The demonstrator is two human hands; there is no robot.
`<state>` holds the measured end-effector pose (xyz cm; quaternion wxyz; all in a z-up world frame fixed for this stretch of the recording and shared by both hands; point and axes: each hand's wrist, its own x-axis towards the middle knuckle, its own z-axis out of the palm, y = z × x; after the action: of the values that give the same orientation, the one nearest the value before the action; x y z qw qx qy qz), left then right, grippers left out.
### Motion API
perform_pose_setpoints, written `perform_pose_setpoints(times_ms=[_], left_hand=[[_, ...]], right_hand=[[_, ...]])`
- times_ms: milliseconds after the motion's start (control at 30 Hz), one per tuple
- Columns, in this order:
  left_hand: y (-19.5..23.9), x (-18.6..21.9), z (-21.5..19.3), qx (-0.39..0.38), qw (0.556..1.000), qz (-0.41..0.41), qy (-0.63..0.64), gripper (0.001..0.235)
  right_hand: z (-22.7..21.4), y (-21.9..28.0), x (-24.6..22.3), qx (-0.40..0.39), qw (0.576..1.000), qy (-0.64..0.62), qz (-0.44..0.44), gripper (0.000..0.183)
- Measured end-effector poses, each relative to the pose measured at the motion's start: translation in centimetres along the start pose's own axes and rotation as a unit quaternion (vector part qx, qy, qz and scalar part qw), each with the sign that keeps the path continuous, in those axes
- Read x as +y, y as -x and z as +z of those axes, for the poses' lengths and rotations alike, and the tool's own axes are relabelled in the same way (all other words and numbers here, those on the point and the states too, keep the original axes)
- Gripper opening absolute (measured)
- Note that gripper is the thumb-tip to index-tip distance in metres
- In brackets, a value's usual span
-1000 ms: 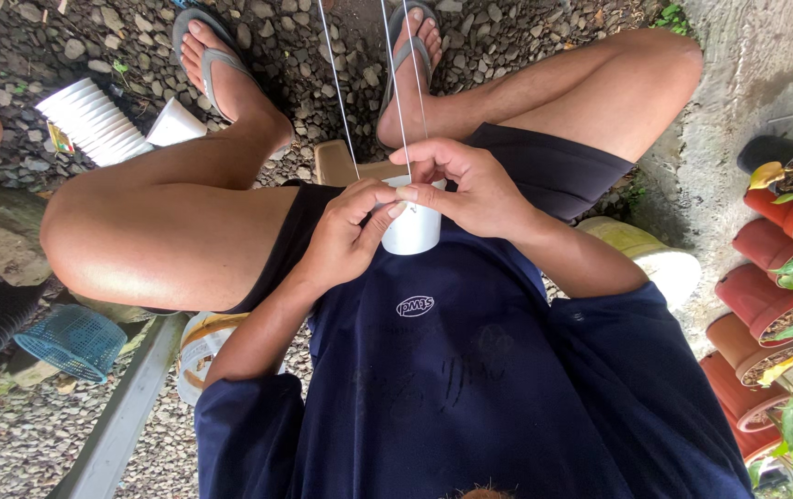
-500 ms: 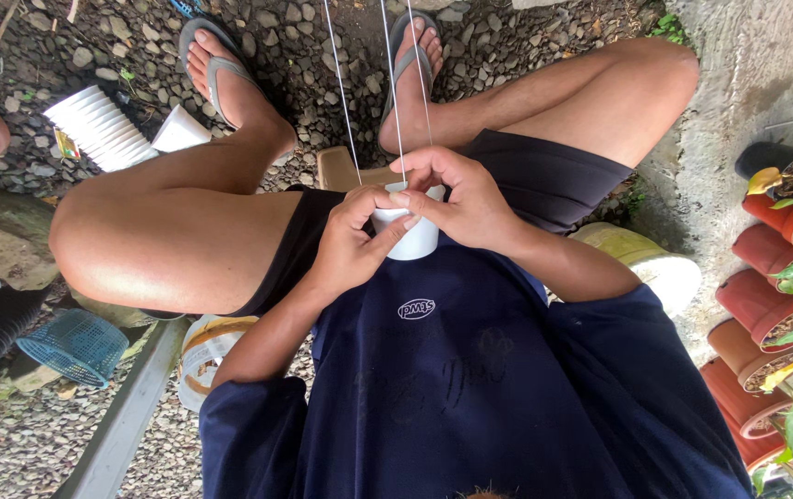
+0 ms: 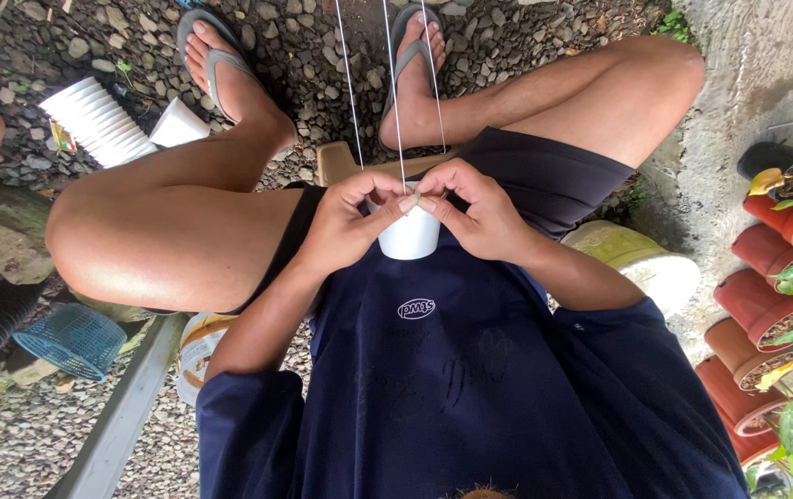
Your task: The person sits cross-legged and uses pliers to bend and cut metal wire, forming small hooks. They then insert the hooked wire into a white plastic cup, securing it in place.
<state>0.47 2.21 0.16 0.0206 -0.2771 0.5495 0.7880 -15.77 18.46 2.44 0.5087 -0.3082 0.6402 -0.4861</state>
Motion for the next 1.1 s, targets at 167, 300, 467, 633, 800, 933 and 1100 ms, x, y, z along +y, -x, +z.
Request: perform_pose_setpoints(times_ms=[167,300,467,633,800,933,1100], left_hand=[[-0.6,-0.4,-0.4,-0.007,1.0,0.025,0.007,0.013],[-0.8,-0.7,-0.5,-0.01,0.999,0.031,0.015,0.013],[-0.8,-0.8,-0.5,-0.018,0.999,0.025,0.033,0.015],[-1.0,-0.7,-0.6,-0.021,0.998,0.002,0.052,0.027],[-0.9,-0.5,-0.9,-0.033,0.999,-0.017,0.038,0.03],[-1.0,-0.3,-1.2,-0.06,0.998,0.009,0.036,0.033],[-1.0,-0.7,-1.0,-0.047,0.999,0.004,0.015,0.031]], right_hand=[[0.2,0.0,0.4,0.008,0.999,0.02,0.03,0.013],[0.1,-0.3,0.3,-0.01,1.0,0.003,0.014,0.012],[0.4,-0.5,-0.6,-0.021,0.999,0.026,0.013,0.014],[0.5,-1.0,-1.2,-0.029,0.998,0.053,0.012,0.017],[0.4,-1.0,-1.4,-0.03,0.998,0.045,0.015,0.017],[0.0,-1.3,-1.5,-0.044,0.997,0.045,0.047,0.019],[-3.2,-2.0,-0.6,-0.057,0.994,0.094,-0.027,0.022]])
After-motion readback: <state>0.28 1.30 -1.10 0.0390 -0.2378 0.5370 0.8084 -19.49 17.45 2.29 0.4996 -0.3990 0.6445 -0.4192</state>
